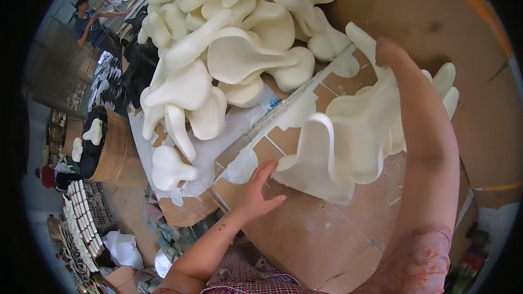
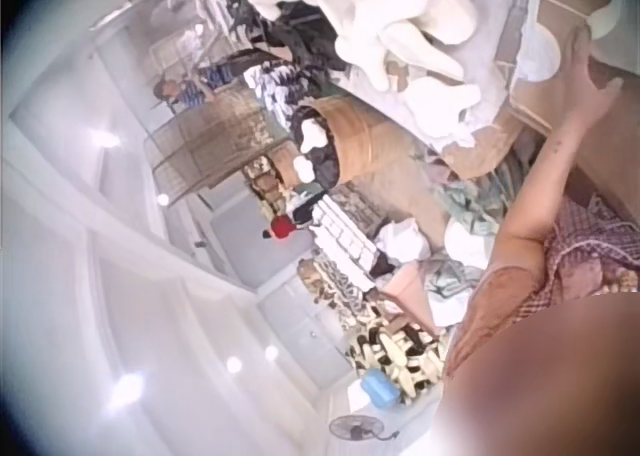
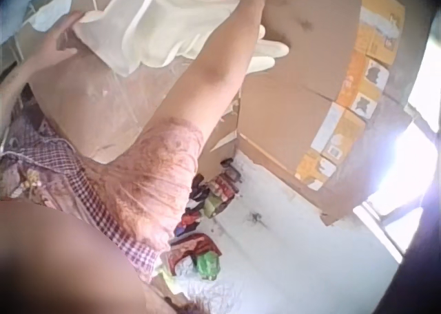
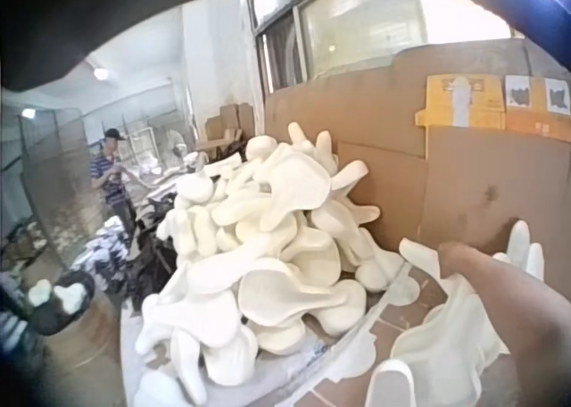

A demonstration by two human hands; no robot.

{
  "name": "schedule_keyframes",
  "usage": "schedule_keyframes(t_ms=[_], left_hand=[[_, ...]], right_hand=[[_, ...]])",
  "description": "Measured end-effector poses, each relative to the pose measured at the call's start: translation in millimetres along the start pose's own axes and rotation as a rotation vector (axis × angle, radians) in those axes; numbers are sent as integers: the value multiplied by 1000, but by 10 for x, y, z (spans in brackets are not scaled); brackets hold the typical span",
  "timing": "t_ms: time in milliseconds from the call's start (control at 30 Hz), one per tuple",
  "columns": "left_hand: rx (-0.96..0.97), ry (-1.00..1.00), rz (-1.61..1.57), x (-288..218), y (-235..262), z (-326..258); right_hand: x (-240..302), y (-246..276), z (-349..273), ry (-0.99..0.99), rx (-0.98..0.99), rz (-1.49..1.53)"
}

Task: Sorting and stacking white foam pads from a sack onto a workbench.

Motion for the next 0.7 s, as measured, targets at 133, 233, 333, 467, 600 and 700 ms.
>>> schedule_keyframes(t_ms=[133,233,333,467,600,700], left_hand=[[40,72,-169,57,-99,91],[5,0,-149,62,-139,280],[-42,82,-378,105,-103,397],[-110,127,-343,-14,5,557],[-57,51,-266,77,-5,706],[-32,57,-334,220,-21,602]], right_hand=[[-223,287,-139,-48,-382,226],[-364,987,-928,-125,-818,527],[-766,1130,-2010,-111,-968,883],[-1083,430,-3178,-464,-886,979],[-952,-417,-3271,-643,-568,1023],[-805,-757,-2996,-692,-353,1145]])
Point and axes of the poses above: each hand's wrist, its own z-axis towards the middle knuckle, its own y-axis out of the back of the hand, x = y × z, the point moved 3 cm from there along z, towards the middle knuckle, and after that the axes turned 2 degrees about -z, right-handed, at the moved point
